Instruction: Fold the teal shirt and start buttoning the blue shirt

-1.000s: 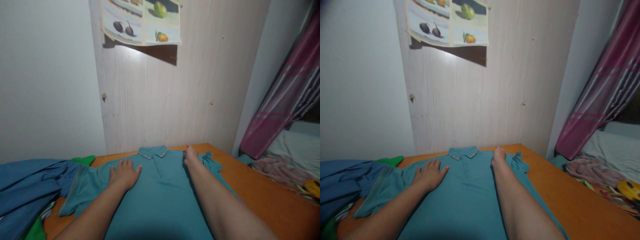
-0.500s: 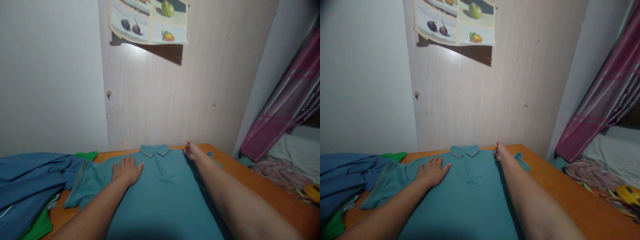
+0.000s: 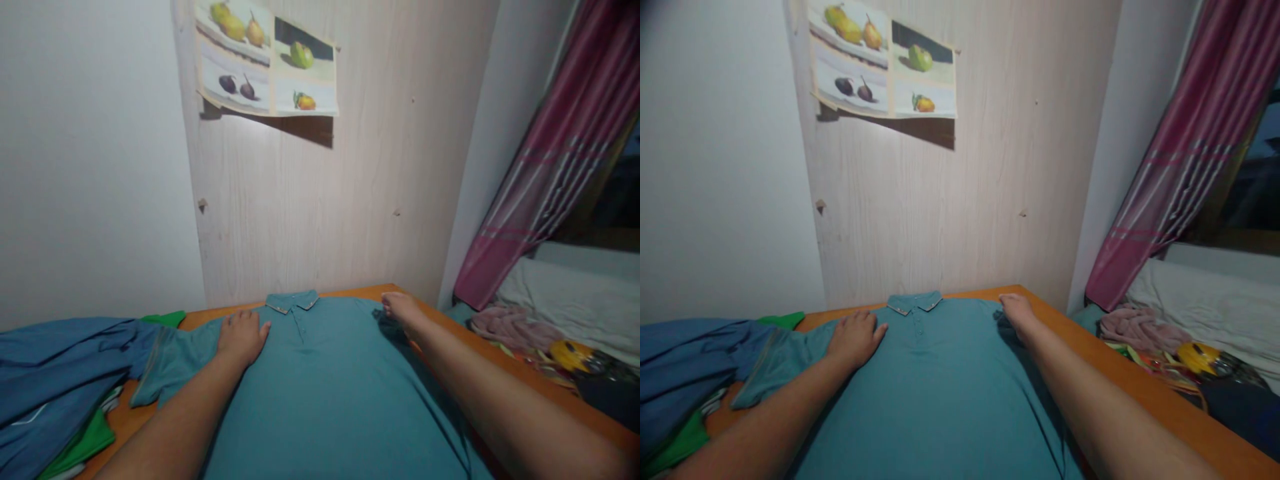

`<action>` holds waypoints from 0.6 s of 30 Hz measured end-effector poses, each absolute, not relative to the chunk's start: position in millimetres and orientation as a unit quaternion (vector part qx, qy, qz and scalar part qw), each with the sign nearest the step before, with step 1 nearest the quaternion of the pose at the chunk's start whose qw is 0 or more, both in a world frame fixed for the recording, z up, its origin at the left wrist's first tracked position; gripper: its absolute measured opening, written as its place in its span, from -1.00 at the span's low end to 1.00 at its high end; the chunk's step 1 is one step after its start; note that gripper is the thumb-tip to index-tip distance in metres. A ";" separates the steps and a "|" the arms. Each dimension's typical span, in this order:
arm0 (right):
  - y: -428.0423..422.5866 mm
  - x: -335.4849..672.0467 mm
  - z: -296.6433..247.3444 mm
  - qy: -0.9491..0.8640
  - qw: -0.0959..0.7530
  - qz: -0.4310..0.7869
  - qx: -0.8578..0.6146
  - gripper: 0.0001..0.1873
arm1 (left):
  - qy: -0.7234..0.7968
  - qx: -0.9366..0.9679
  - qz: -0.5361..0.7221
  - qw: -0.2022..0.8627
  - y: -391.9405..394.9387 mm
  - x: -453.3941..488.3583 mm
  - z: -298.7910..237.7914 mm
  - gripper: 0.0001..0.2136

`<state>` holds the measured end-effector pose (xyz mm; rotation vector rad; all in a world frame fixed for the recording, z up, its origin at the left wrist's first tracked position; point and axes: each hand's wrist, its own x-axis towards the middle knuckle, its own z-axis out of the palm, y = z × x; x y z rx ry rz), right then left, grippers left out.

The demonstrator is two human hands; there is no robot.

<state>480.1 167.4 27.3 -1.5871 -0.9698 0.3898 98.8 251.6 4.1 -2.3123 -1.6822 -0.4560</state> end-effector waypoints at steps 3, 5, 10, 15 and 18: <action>136.6 465.1 27.7 -0.489 0.525 0.190 -0.670 -0.83 | -0.578 -0.794 -0.158 0.103 233.4 101.2 16.1 -0.58; 115.4 455.8 23.8 -0.528 0.493 0.203 -0.661 -0.88 | -0.578 -0.797 -0.152 0.087 215.0 100.1 21.3 -0.59; 61.2 433.2 11.4 -0.629 0.412 0.210 -0.625 -0.89 | -0.551 -0.819 -0.161 0.010 146.8 81.9 26.7 -0.66; 17.0 427.2 -0.2 -0.696 0.356 0.194 -0.593 -0.74 | -0.556 -0.817 -0.151 -0.020 80.4 52.3 15.4 -0.62; 0.4 444.4 -9.0 -0.723 0.311 0.135 -0.602 -0.71 | -0.551 -0.821 -0.148 0.001 56.4 37.1 1.2 -0.54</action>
